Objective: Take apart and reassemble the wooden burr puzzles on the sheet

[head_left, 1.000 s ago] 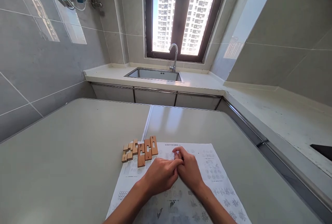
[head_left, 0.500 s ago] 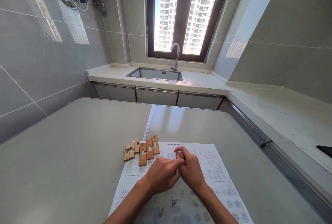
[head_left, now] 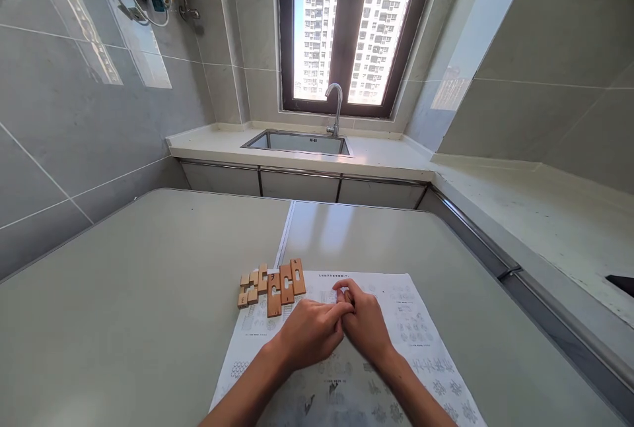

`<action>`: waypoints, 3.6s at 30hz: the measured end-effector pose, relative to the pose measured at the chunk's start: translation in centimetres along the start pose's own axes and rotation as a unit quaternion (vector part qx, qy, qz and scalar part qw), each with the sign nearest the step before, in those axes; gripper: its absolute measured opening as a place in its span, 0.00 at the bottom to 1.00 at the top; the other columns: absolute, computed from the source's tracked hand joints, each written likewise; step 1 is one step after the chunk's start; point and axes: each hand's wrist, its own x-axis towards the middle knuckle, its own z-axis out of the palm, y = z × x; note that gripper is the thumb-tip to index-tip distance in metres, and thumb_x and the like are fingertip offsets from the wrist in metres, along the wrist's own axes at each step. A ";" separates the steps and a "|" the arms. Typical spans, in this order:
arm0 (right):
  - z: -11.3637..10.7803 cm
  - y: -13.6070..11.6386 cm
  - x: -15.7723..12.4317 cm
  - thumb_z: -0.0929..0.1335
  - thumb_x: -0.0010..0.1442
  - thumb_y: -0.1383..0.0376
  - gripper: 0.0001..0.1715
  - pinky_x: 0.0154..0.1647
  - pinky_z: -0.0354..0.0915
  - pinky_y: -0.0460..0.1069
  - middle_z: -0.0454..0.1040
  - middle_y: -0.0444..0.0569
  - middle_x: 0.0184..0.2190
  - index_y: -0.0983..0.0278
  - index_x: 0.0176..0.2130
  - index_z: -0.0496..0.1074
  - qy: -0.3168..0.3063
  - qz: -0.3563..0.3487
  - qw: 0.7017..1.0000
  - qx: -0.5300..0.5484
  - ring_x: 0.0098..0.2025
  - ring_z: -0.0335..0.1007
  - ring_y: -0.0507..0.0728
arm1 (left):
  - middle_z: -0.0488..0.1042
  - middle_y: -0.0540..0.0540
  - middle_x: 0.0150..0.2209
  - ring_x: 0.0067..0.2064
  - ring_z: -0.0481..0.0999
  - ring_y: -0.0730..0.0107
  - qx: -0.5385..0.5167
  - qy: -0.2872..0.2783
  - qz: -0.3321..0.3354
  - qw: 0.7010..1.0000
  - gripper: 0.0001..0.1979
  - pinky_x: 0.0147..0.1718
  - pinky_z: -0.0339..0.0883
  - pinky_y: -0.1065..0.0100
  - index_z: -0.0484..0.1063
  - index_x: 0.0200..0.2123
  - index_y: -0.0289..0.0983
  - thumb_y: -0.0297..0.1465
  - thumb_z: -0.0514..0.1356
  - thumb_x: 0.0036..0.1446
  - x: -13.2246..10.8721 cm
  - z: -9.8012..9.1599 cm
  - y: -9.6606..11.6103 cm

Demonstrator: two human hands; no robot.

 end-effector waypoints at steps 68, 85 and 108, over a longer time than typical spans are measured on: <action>-4.2 -0.7 -4.7 0.63 0.70 0.54 0.17 0.27 0.57 0.47 0.62 0.38 0.20 0.60 0.44 0.76 -0.043 -0.016 0.998 -0.044 0.22 0.61 0.54 | 0.77 0.48 0.32 0.39 0.76 0.63 0.092 0.084 -0.062 0.990 0.11 0.42 0.69 0.62 0.73 0.50 0.40 0.25 0.57 0.67 -2.4 -6.1 2.7; -7.4 1.0 -13.3 0.63 0.69 0.44 0.25 0.25 0.62 0.48 0.65 0.40 0.22 0.59 0.44 0.76 -0.007 0.088 0.994 0.064 0.22 0.62 0.54 | 0.62 0.37 0.69 0.70 0.60 0.44 0.108 0.102 -0.402 0.904 0.32 0.66 0.60 0.40 0.61 0.66 0.42 0.50 0.60 0.66 -9.7 -10.2 -2.1; -6.0 1.5 -13.1 0.62 0.74 0.49 0.23 0.26 0.68 0.46 0.72 0.43 0.22 0.59 0.41 0.79 0.067 0.027 0.997 0.020 0.20 0.68 0.53 | 0.70 0.45 0.67 0.67 0.69 0.50 0.090 0.000 -0.358 0.929 0.26 0.65 0.64 0.46 0.71 0.65 0.49 0.51 0.51 0.72 -5.7 -8.6 -7.2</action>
